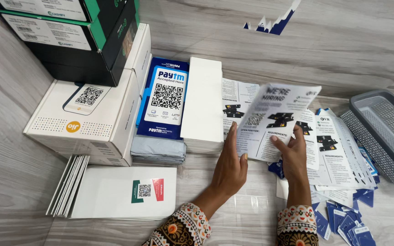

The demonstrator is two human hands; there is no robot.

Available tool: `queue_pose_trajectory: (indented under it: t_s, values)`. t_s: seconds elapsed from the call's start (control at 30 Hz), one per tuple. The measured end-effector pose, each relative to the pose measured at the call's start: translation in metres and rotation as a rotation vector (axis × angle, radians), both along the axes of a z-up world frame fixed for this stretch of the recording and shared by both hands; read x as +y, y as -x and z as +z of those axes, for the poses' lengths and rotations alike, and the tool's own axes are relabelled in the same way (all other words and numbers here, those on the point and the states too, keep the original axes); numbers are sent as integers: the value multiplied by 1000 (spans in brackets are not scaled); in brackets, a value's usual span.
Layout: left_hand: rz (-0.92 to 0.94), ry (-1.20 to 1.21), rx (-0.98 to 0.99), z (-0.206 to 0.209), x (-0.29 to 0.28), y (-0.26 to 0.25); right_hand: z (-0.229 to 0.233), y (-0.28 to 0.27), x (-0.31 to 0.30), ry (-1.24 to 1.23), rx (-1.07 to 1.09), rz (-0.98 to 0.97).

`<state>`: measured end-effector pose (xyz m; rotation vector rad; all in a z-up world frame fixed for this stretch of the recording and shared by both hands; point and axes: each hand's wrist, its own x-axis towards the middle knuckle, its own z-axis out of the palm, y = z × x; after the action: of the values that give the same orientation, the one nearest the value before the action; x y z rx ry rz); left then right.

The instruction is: The person sorts through a stack of printed flyers and cards on a tiled floor, unfolding and separating them into piles. They handle Paytm and hiring flyers, placing sorted items into a nearby basket.

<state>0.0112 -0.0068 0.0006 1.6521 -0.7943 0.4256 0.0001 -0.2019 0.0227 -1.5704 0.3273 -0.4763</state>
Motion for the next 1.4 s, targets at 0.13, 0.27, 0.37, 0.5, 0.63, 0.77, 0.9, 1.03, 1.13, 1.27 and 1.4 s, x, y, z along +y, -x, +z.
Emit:
queue_pose_trajectory:
  t_s: [0.13, 0.27, 0.37, 0.5, 0.63, 0.77, 0.9, 1.03, 1.13, 1.27, 1.4]
  values:
    - [79, -191, -137, 4, 0, 3, 6, -29, 5, 100, 93, -59]
    - [77, -352, -133, -1, -5, 1, -6, -56, 1, 285, 192, -97]
    - [93, -430, -136, -6, -8, -2, -18, -74, -5, 591, 266, -159]
    - [91, -448, -118, -11, -10, -6, -35, -88, -10, 857, 293, -243]
    - [94, -490, -97, -13, -12, -7, -47, -94, -8, 1061, 312, -299]
    - [87, -527, -75, -15, -12, -8, -51, -92, -14, 1082, 443, -287]
    - [105, -559, -96, -17, -12, -8, -44, -79, -48, 1064, 543, -480]
    - [82, -568, -72, -20, -11, -8, -37, -47, -95, 969, 779, -655]
    - [58, -585, -34, -22, -11, -9, -42, -23, -117, 924, 870, -708]
    - [72, -590, -56, -26, -14, -10, -52, 1, -128, 966, 933, -716]
    - [72, -592, -55, -27, -13, -9, -57, 13, -123, 1109, 807, -801]
